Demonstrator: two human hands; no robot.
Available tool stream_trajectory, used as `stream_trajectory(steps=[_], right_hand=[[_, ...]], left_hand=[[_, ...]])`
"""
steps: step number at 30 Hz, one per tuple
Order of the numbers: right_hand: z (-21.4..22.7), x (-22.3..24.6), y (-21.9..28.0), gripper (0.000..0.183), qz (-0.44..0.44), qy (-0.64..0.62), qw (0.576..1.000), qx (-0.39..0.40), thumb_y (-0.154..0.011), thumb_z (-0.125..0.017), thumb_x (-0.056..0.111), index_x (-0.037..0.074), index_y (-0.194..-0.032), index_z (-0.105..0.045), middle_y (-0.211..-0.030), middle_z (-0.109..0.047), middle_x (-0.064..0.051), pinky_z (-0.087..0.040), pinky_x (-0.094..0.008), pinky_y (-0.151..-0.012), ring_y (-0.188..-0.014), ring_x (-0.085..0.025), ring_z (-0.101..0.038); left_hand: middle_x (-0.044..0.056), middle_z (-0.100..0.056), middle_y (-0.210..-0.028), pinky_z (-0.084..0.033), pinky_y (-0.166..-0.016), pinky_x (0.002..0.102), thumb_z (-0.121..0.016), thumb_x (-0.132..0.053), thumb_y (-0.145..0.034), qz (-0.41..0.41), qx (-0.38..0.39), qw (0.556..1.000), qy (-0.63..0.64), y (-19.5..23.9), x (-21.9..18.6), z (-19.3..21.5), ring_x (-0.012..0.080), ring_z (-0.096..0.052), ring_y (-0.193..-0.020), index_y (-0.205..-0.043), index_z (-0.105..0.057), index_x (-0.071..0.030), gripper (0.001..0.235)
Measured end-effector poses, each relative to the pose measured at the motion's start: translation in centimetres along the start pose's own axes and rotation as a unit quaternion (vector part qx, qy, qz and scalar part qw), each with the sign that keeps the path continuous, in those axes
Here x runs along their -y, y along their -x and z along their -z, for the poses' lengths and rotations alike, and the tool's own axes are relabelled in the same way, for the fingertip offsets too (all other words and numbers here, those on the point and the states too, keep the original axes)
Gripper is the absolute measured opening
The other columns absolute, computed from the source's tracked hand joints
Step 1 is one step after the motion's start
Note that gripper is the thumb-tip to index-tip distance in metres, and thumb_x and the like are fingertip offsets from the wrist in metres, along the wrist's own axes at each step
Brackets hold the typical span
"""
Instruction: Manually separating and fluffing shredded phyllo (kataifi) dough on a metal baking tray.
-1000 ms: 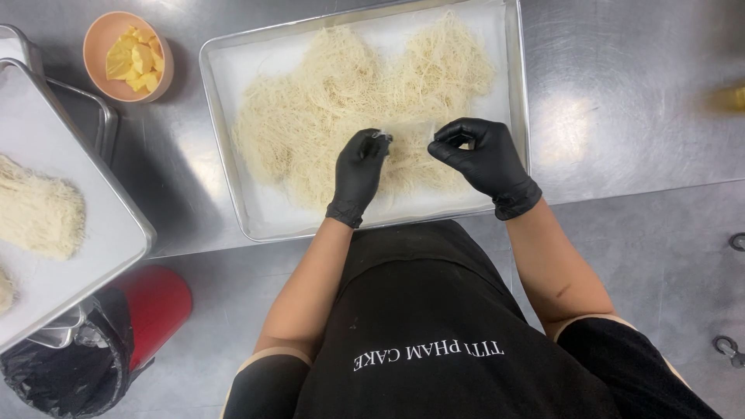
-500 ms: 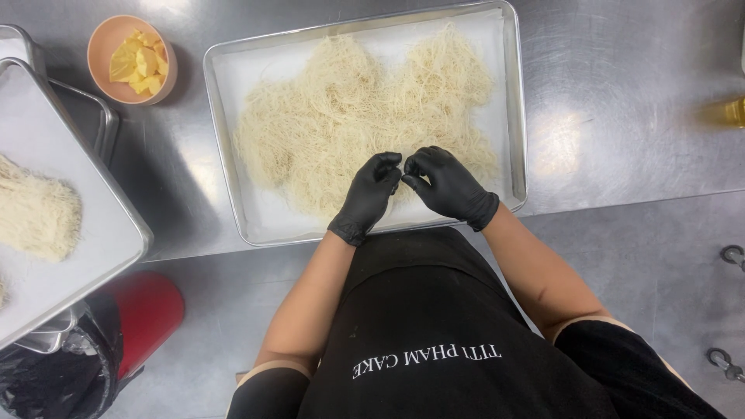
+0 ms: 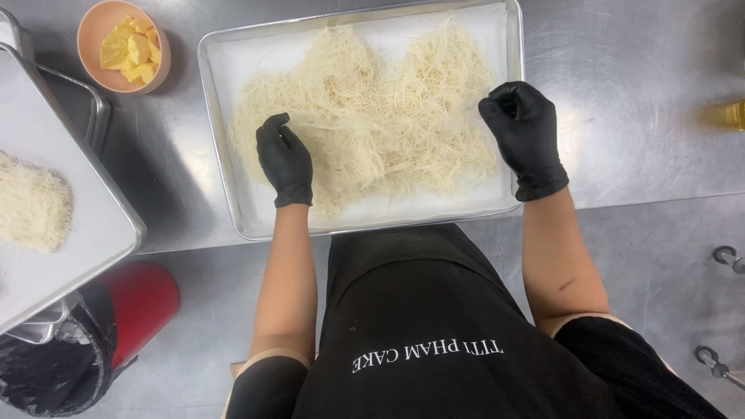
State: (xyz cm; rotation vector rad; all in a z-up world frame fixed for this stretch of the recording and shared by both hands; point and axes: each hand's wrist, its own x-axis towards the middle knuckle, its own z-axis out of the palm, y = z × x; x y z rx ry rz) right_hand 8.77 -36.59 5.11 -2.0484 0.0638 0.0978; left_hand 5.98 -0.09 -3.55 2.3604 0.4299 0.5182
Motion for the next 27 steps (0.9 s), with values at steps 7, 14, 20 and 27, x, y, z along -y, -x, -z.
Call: stream_trajectory(steps=[7,14,20,27], right_hand=[[-9.2,-7.3,-5.9,0.024,0.040,0.115,0.992,-0.037,-0.096,-0.078,0.026,0.006,-0.110,-0.076,-0.101,-0.075,-0.010,-0.057,-0.033,-0.081,-0.089,-0.019,-0.072],[-13.6,-8.6,-7.7,0.019,-0.047,0.253,0.966,0.004,-0.093,-0.071,0.026,0.008,-0.092,-0.076,-0.092,-0.075,-0.013,-0.055,-0.042,-0.082,-0.087,-0.031,-0.071],[-14.0,-3.4,-4.3,0.014,0.081,0.205,0.976,0.002,-0.097,-0.069,0.020,0.008,-0.102,-0.072,-0.100,-0.072,-0.011,-0.051,-0.048,-0.090,-0.098,-0.031,-0.068],[-22.1,4.9,-0.8,0.059,0.376,0.005,0.916,0.142,-0.095,-0.071,0.030,-0.005,-0.140,-0.057,-0.133,-0.061,-0.026,-0.044,-0.052,-0.097,-0.120,-0.039,-0.058]], left_hand=[[0.010,-0.061,-0.112,-0.052,-0.089,0.032,-0.050,0.006,-0.102,-0.040,-0.027,0.998,0.047,0.3,0.2,3.0,0.0229,-0.063,-0.103,-0.113,-0.063,-0.006,0.021],[0.003,-0.062,-0.114,-0.047,-0.083,0.027,-0.050,0.006,-0.110,0.001,-0.114,0.986,0.121,-1.0,0.0,7.2,0.0112,-0.057,-0.095,-0.117,-0.061,-0.006,0.018],[0.004,-0.062,-0.116,-0.047,-0.088,0.027,-0.051,0.008,-0.109,-0.004,-0.082,0.981,0.178,-0.7,-2.1,8.1,0.0113,-0.057,-0.099,-0.120,-0.060,-0.003,0.018],[0.012,-0.068,-0.111,-0.059,-0.101,0.037,-0.044,-0.002,-0.106,0.196,0.031,0.811,0.551,-0.6,-4.6,8.3,0.0220,-0.072,-0.106,-0.122,-0.056,-0.003,0.019]])
